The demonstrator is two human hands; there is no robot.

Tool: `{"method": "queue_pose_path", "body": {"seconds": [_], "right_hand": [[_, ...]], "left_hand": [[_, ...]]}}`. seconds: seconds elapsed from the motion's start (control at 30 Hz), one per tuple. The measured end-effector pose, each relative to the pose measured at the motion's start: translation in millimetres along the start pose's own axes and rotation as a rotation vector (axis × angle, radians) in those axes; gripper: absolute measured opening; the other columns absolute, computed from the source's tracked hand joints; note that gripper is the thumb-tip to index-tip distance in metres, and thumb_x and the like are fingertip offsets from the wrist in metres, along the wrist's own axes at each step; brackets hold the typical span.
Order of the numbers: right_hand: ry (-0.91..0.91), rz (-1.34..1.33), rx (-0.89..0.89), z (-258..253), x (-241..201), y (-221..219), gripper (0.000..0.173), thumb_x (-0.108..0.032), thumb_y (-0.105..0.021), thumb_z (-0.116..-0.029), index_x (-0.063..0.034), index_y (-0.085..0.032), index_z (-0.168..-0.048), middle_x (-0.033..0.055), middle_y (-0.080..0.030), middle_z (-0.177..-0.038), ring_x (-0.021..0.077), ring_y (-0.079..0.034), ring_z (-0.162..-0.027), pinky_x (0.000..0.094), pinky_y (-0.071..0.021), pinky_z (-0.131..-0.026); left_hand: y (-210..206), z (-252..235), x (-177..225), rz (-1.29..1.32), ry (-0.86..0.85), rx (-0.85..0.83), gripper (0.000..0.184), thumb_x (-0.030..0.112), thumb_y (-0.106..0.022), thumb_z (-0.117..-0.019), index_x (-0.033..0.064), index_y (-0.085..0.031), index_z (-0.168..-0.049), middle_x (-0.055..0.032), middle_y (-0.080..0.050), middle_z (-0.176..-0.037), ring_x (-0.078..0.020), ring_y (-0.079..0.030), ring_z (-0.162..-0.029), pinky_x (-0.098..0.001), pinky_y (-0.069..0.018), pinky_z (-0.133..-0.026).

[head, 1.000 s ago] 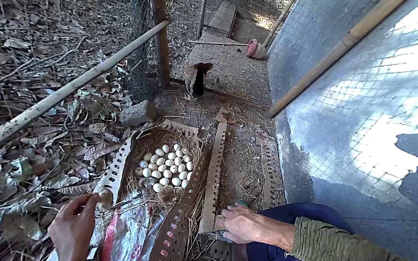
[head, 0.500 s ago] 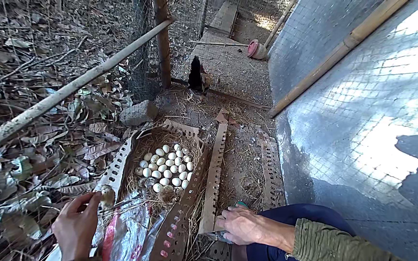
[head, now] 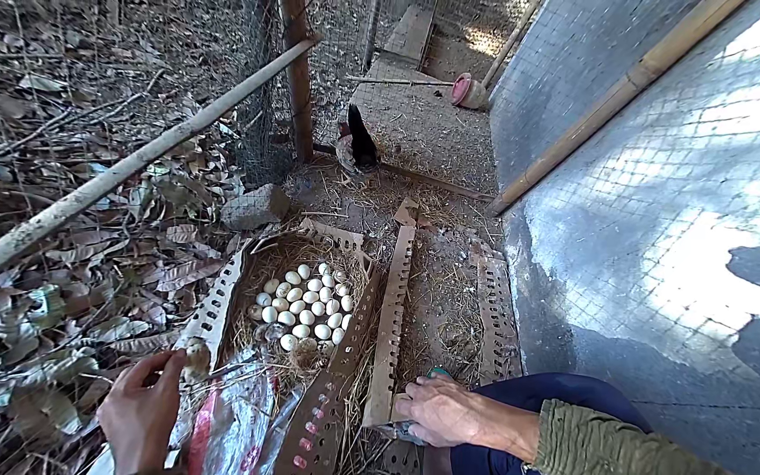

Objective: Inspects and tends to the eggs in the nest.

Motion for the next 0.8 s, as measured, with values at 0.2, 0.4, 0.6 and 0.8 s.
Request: {"method": "queue_pose_path", "body": {"seconds": [0.2,0.4,0.6,0.8], "right_hand": [[-0.002,-0.002,0.001,0.1,-0.1,0.5,0.042,-0.033,-0.053,-0.1058,-0.013,-0.057,-0.142,0.0212,-0.062,-0.132,0.0426,-0.057,-0.125,0.0615,-0.0448,-0.101],[-0.002,0.003,0.001,0.6,-0.8,0.8,0.04,-0.032,-0.053,-0.1058,-0.0114,-0.059,-0.139,0.0218,-0.062,-0.13,0.0427,-0.058,-0.122,0.0614,-0.0453,-0.1],[-0.008,0.002,-0.006,0.0,-0.5,1.6,0.04,-0.032,-0.052,-0.106,-0.0118,-0.058,-0.14,0.0212,-0.062,-0.13,0.0424,-0.058,-0.123,0.0612,-0.0452,-0.1],[-0.01,-0.001,-0.012,-1.1,0.1,1.1,0.041,-0.033,-0.053,-0.1061,-0.0121,-0.058,-0.141,0.0215,-0.062,-0.131,0.0427,-0.057,-0.124,0.062,-0.0445,-0.101]], "left_hand": [[2.2,1.6,3.3,-0.002,0.002,0.001,0.034,0.029,-0.064,-0.1001,-0.003,-0.071,-0.109,-0.0234,-0.068,-0.107,-0.0316,-0.064,-0.093,-0.0549,-0.0477,-0.087],[2.2,1.6,4.1,-0.01,-0.005,-0.011,0.034,0.028,-0.064,-0.1003,-0.0036,-0.071,-0.109,-0.0255,-0.068,-0.108,-0.0349,-0.065,-0.096,-0.0567,-0.0476,-0.088],[-0.2,-0.4,0.7,-0.006,-0.013,-0.011,0.033,0.028,-0.064,-0.1002,-0.0027,-0.071,-0.109,-0.0239,-0.068,-0.108,-0.0327,-0.065,-0.094,-0.0558,-0.0481,-0.087],[-2.2,-1.8,-1.1,0.004,-0.012,-0.008,0.032,0.028,-0.064,-0.0999,-0.0028,-0.071,-0.108,-0.0231,-0.068,-0.106,-0.0322,-0.065,-0.092,-0.0557,-0.0479,-0.086]]}}
Point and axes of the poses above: each hand's wrist, its own z-axis away from the middle knuckle, its own y-axis out of the back of the hand, x = y × z, the point moved 2 cm from there along -z, towards the middle knuckle
